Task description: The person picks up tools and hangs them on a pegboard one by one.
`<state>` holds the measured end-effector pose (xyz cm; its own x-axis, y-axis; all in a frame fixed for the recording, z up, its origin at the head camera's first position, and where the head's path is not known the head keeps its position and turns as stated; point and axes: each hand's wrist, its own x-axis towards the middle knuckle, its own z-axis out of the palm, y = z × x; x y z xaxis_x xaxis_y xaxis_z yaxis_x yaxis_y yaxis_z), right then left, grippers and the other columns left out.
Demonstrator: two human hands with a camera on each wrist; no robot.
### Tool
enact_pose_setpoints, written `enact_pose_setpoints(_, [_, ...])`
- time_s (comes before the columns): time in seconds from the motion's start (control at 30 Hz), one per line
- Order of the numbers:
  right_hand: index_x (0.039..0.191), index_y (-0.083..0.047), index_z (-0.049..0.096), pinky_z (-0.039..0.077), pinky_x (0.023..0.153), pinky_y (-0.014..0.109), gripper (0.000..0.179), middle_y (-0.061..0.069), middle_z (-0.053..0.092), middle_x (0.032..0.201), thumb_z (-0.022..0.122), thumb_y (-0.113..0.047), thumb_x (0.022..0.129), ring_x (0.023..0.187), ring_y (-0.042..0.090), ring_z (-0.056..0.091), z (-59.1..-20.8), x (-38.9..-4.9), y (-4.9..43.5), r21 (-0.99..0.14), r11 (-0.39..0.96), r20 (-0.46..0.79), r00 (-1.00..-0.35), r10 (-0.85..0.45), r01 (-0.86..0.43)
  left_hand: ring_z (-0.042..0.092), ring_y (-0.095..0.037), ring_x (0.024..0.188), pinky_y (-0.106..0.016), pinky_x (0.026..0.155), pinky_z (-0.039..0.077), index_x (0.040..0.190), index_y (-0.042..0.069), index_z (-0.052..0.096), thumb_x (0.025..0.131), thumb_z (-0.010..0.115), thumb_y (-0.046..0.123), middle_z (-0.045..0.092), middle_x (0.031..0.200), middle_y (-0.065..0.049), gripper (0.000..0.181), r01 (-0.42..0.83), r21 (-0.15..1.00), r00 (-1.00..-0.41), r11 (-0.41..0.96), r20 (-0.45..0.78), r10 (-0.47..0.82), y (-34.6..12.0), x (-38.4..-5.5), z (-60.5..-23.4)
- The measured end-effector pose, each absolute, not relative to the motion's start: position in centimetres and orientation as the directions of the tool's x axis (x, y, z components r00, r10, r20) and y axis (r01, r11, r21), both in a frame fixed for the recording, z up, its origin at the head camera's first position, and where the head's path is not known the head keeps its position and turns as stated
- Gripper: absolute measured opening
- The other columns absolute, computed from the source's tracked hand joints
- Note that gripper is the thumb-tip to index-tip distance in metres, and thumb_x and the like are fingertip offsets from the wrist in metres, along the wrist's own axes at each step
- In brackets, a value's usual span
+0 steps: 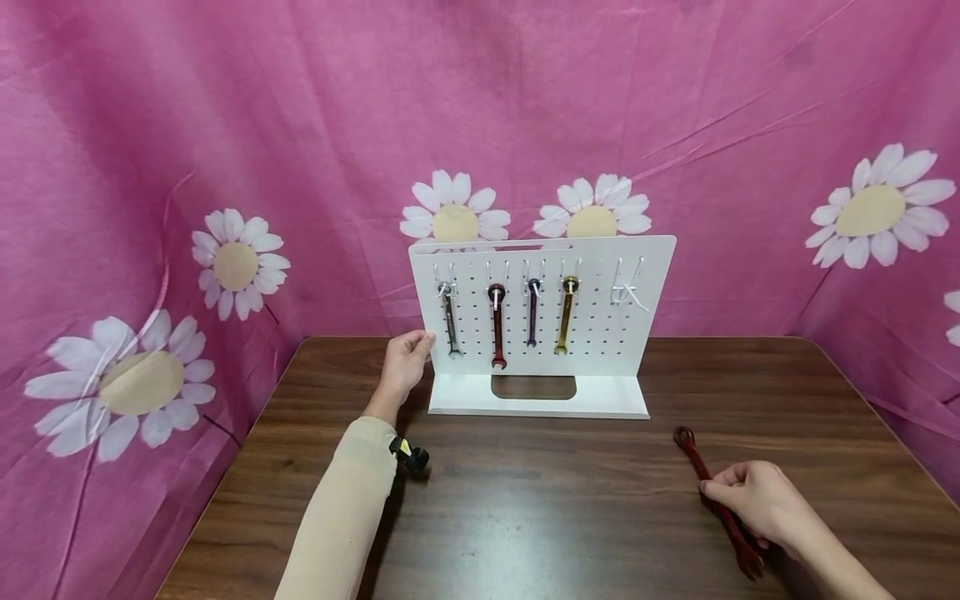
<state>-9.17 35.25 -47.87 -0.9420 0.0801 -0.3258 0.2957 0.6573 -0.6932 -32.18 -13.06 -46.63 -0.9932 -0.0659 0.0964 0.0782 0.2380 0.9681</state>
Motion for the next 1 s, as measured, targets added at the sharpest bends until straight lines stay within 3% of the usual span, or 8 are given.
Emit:
enact_pose_setpoints(0.27, [0.096,-0.006,0.073,0.047,0.043,0.027,0.021,-0.008,0.045,0.06,0.074,-0.026,0.102,0.046,0.007,0.046,-46.9,-8.6,35.0,-0.686,0.689,-0.283,-0.958,0.045,0.235,0.066,-0.006,0.089,-0.049,0.106,0.062,0.113,-0.009,0.075,0.11,0.064,0.014,0.077,0.092,-0.006,0.025,0.079,0.973,-0.993,0.216,0.096,-0.069,-13.0,-32.3,-46.8])
enact_pose_setpoints(0.6, [0.107,0.002,0.071,0.059,0.061,0.029,0.027,0.004,0.068,0.078,0.068,-0.025,0.108,0.062,0.016,0.068,-46.0,-8.8,34.6,-0.717,0.663,-0.251,-0.967,0.04,0.214,0.065,-0.004,0.087,-0.051,0.106,0.061,0.112,-0.01,0.075,0.11,0.064,0.012,0.077,0.091,-0.005,0.025,0.089,0.976,-0.993,0.198,0.104,-0.064,-13.1,-32.4,-46.9])
enact_pose_setpoints(1.0, [0.112,0.007,0.069,0.06,0.057,0.03,0.018,-0.004,0.069,0.076,0.07,-0.009,0.105,0.062,0.013,0.068,-46.3,-8.8,34.1,-0.818,0.574,-0.03,-0.999,0.021,0.037,0.065,-0.001,0.084,-0.051,0.105,0.062,0.11,-0.01,0.075,0.11,0.064,0.012,0.076,0.086,-0.001,0.025,0.102,0.973,-0.992,0.206,0.116,-0.055,-13.1,-32.5,-47.0])
